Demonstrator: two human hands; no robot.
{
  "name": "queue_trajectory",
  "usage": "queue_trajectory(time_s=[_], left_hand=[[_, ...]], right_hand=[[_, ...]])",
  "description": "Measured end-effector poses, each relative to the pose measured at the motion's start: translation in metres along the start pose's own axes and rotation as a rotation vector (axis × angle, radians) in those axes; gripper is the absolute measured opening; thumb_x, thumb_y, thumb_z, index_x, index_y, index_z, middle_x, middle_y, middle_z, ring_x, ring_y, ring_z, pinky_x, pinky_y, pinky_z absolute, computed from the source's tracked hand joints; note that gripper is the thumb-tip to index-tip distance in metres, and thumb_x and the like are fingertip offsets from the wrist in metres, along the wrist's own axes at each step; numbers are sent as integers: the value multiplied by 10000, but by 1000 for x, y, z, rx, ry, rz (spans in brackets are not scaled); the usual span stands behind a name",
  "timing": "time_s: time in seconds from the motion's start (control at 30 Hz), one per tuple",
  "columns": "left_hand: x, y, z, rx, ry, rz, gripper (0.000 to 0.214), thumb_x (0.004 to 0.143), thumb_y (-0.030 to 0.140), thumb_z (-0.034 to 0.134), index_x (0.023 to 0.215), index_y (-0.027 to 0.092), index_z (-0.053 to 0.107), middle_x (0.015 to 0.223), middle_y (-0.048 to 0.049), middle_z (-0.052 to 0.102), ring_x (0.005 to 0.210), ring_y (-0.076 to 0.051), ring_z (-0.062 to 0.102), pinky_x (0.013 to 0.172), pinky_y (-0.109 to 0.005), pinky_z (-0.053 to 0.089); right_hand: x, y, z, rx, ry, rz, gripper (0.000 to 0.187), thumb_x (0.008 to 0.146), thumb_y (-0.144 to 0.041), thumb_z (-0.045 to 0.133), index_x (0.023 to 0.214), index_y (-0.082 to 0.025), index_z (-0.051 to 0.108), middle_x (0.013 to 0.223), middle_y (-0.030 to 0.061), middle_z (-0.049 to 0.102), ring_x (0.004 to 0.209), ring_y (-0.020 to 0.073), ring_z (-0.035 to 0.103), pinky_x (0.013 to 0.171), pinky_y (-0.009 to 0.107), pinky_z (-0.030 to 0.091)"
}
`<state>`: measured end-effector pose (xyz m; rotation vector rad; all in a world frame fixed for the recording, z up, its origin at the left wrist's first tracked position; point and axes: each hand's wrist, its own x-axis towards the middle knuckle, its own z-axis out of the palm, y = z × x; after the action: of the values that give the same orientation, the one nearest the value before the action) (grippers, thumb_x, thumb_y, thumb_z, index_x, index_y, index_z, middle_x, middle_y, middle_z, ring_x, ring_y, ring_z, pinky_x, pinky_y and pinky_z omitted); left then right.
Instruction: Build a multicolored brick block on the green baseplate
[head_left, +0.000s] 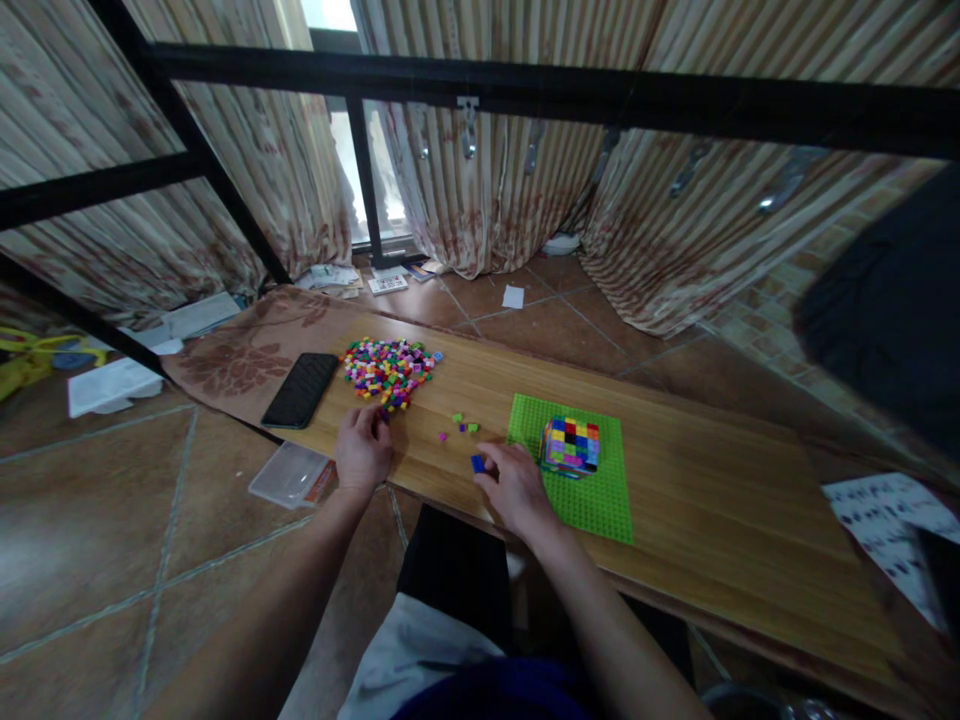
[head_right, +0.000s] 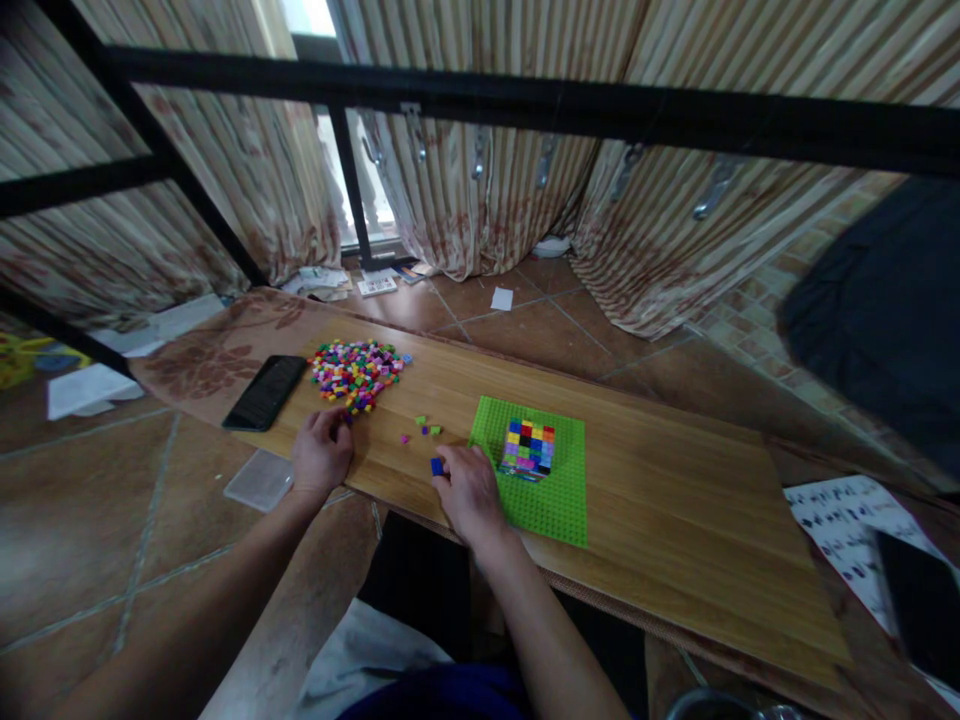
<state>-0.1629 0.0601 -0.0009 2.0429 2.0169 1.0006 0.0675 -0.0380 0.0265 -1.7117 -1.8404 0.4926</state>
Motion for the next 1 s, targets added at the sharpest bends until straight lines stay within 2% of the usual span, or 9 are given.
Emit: queue_trajectory(time_s=[0.3,0.47,0.57,0.63,0.8,0.9,1.0], left_hand=[[0,2,-1,-7,2,-10,309,842,244,474,1081,177,659,1014,-90,633,964,-223,601,849,-330,484],[1,2,-2,-5,-7,-22,320,837,250,479,1097,187,654,1020,-82,628,948,-216,604,838,-320,484],[2,2,-3,14,-11,-19,322,839,258,475,1095,184,657,1013,-86,628,935,-219,606,828,-324,484],[2,1,-3,22,-10,-12,322,839,259,471,1087,180,660,1011,-89,630,930,-220,606,827,-325,483],[3,-1,-2,37,-4,-8,324,845,272,468,1089,184,662,1020,-89,630,933,-218,608,825,-324,482],[3,-2,-1,51,-3,-12,328,841,278,473,1096,193,661,1034,-87,629,941,-221,607,830,-328,482],[4,-2,0,54,5,-11,333,840,290,474,1103,198,657,1040,-87,629,961,-228,604,838,-333,484]], right_hand=[[11,-3,-11,-88,-174,-65,225,784,-144,674,1001,-200,674,876,40,636,875,196,533,832,325,407],[6,-11,-12,-98,-171,-54,128,810,-148,658,932,-185,675,878,46,644,882,197,543,826,324,420],[-14,-14,-20,-53,-121,-53,131,823,-153,646,944,-198,669,892,43,651,891,200,553,832,336,437],[-35,-11,-33,-21,-68,-55,158,836,-161,630,982,-212,664,894,37,653,888,201,561,831,348,449],[-76,20,-84,-22,175,63,208,897,-262,565,1084,-232,650,961,53,667,932,217,586,822,374,478],[-75,42,-110,-81,296,113,242,899,-329,562,1096,-230,663,903,51,671,884,223,598,806,388,488],[-62,55,-118,-127,320,71,253,898,-337,560,1096,-231,676,912,57,678,885,228,604,809,392,495]])
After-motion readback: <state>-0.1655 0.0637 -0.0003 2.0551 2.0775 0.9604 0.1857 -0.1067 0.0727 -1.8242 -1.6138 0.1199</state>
